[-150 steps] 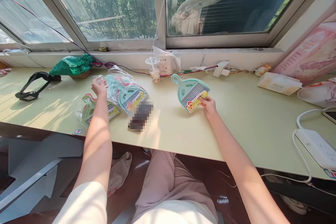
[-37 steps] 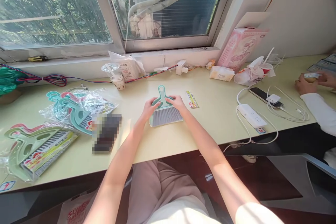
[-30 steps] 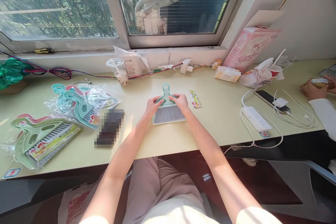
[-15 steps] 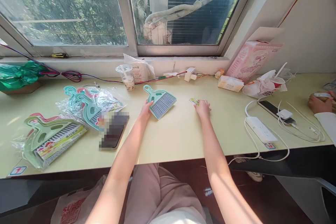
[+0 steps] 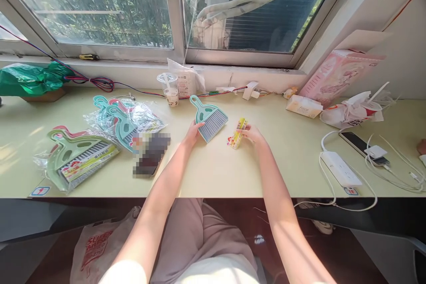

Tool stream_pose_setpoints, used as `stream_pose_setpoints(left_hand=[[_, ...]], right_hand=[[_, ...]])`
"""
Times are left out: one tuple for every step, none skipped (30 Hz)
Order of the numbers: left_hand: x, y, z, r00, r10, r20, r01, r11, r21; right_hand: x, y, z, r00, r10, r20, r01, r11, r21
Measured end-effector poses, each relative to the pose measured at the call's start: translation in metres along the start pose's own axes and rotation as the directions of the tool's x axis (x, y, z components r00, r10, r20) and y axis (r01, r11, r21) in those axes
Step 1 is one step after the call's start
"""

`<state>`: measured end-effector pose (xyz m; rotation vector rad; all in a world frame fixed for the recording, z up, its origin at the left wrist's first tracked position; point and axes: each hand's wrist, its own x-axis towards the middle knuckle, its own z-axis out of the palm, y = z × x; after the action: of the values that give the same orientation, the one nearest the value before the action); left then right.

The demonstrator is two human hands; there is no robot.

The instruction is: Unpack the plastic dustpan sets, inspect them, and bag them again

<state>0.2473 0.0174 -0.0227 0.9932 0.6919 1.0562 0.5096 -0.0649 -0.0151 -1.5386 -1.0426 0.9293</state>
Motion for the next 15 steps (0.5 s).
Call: stream_pose_setpoints(left_hand=[[-0.001, 0.001, 0.001, 1.0, 0.008, 0.01, -0.008, 1.0, 0.009], [-0.002, 0.001, 0.003, 1.0, 0.013, 0.02, -0.014, 1.0, 0.019], [-0.003, 0.001, 0.005, 0.999, 0.017, 0.033, -0.018, 0.999, 0.032], [-0.005, 0.0, 0.008, 0.999, 0.019, 0.05, -0.021, 0.999, 0.046], [-0.007, -0.001, 0.012, 0.997, 0.02, 0.069, -0.024, 0.998, 0.063], [-0.009, -0.002, 0.015, 0.996, 0.02, 0.09, -0.028, 0.996, 0.088], [-0.011, -0.003, 0.02, 0.994, 0.023, 0.109, -0.036, 0.992, 0.119], [-0.014, -0.004, 0.024, 0.992, 0.027, 0.125, -0.046, 0.987, 0.154], [-0.015, -0.006, 0.028, 0.991, 0.031, 0.133, -0.056, 0.98, 0.189], [-0.017, -0.008, 0.031, 0.991, 0.036, 0.131, -0.064, 0.974, 0.218], [-0.018, -0.009, 0.034, 0.992, 0.04, 0.121, -0.068, 0.969, 0.238], [-0.018, -0.01, 0.036, 0.993, 0.045, 0.108, -0.07, 0.967, 0.246], [-0.018, -0.011, 0.037, 0.994, 0.05, 0.096, -0.072, 0.968, 0.242], [-0.018, -0.012, 0.037, 0.994, 0.056, 0.09, -0.075, 0.97, 0.23], [-0.017, -0.013, 0.036, 0.994, 0.066, 0.088, -0.083, 0.973, 0.214]], right_hand=[[0.0, -0.003, 0.006, 1.0, -0.015, 0.016, 0.013, 0.99, 0.143], [0.0, -0.006, 0.013, 0.999, -0.025, 0.031, 0.017, 0.969, 0.246], [0.0, -0.008, 0.02, 0.998, -0.032, 0.047, 0.017, 0.954, 0.298], [-0.001, -0.009, 0.029, 0.998, -0.04, 0.043, 0.025, 0.952, 0.306], [-0.002, -0.009, 0.037, 0.998, -0.037, 0.044, 0.023, 0.961, 0.275], [-0.003, -0.008, 0.045, 0.999, -0.021, 0.045, 0.011, 0.975, 0.221], [-0.004, -0.007, 0.053, 0.999, 0.002, 0.033, -0.007, 0.987, 0.158], [-0.005, -0.005, 0.059, 1.0, 0.024, 0.006, -0.025, 0.995, 0.097], [-0.006, -0.003, 0.063, 0.998, 0.043, -0.035, -0.041, 0.998, 0.041], [-0.007, -0.002, 0.066, 0.995, 0.053, -0.08, -0.054, 0.998, -0.015], [-0.008, -0.001, 0.068, 0.991, 0.052, -0.123, -0.062, 0.995, -0.08], [-0.009, -0.001, 0.068, 0.986, 0.038, -0.162, -0.063, 0.986, -0.153], [-0.01, -0.001, 0.067, 0.98, 0.014, -0.199, -0.06, 0.972, -0.228], [-0.011, -0.001, 0.066, 0.972, -0.016, -0.236, -0.056, 0.953, -0.296], [-0.012, -0.002, 0.066, 0.961, -0.047, -0.272, -0.053, 0.936, -0.348]])
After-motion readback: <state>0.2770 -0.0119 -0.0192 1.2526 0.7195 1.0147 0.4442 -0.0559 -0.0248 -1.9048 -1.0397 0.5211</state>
